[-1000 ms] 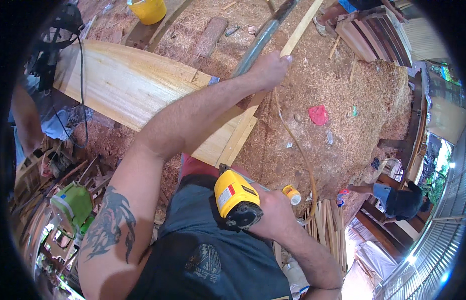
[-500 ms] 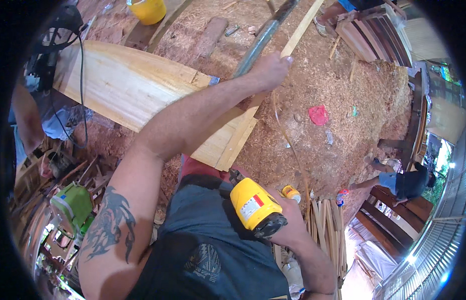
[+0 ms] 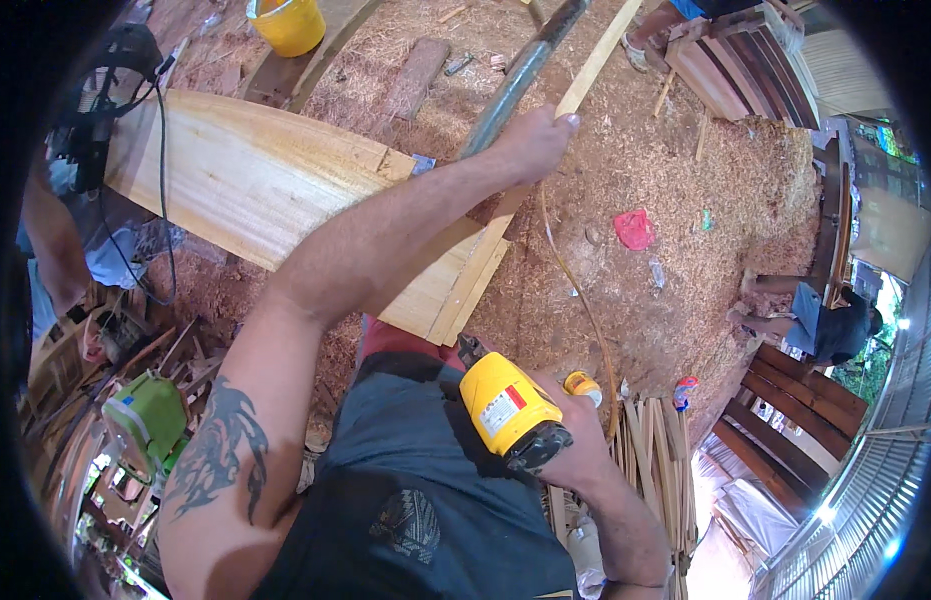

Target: The person constructs a wood frame by joining wooden beams with a pneumatic nail gun, uses a hand saw to cut a wooden piece, and applies liquid from a container using a brush to a joint.

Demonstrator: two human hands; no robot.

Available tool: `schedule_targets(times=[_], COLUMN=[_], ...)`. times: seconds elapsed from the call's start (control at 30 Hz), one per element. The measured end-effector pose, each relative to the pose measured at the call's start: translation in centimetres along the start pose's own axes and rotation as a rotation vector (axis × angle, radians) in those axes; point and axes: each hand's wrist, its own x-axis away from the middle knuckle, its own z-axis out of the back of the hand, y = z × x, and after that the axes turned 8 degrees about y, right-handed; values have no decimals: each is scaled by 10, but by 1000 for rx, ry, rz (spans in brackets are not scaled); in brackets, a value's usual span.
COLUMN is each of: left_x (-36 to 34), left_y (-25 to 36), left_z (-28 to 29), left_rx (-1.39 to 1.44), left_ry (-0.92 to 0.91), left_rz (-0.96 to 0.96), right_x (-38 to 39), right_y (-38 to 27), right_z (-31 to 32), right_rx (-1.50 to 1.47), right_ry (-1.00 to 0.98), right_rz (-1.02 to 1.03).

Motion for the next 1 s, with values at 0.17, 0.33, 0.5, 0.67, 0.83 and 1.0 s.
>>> schedule_targets(times=[0.17,0.33,0.5,0.67,0.83,1.0], left_x=[-5,-11,-12,-14,-21,-6], left_y=[-6,-14,-12,-22,-36,-15], left_z=[0,-5,-2,-5,-12,-2], left_rx=[-35,-23,-25,67,94,140], left_ry=[10,55,20,-19,11,5], left_rz=[-34,-55,-53,14,33,75], right_x=[0,-4,-5,-3,-7,-8], right_y=[3,-2,8,17,22,23], right_z=[-2,1,-1,-7,-9,-7], right_rx=[-103,-141,-19,-139,-189,-176], right_ry=[32,35,47,84,99,110], right_rz=[-57,-129,-64,-57,-29,-6])
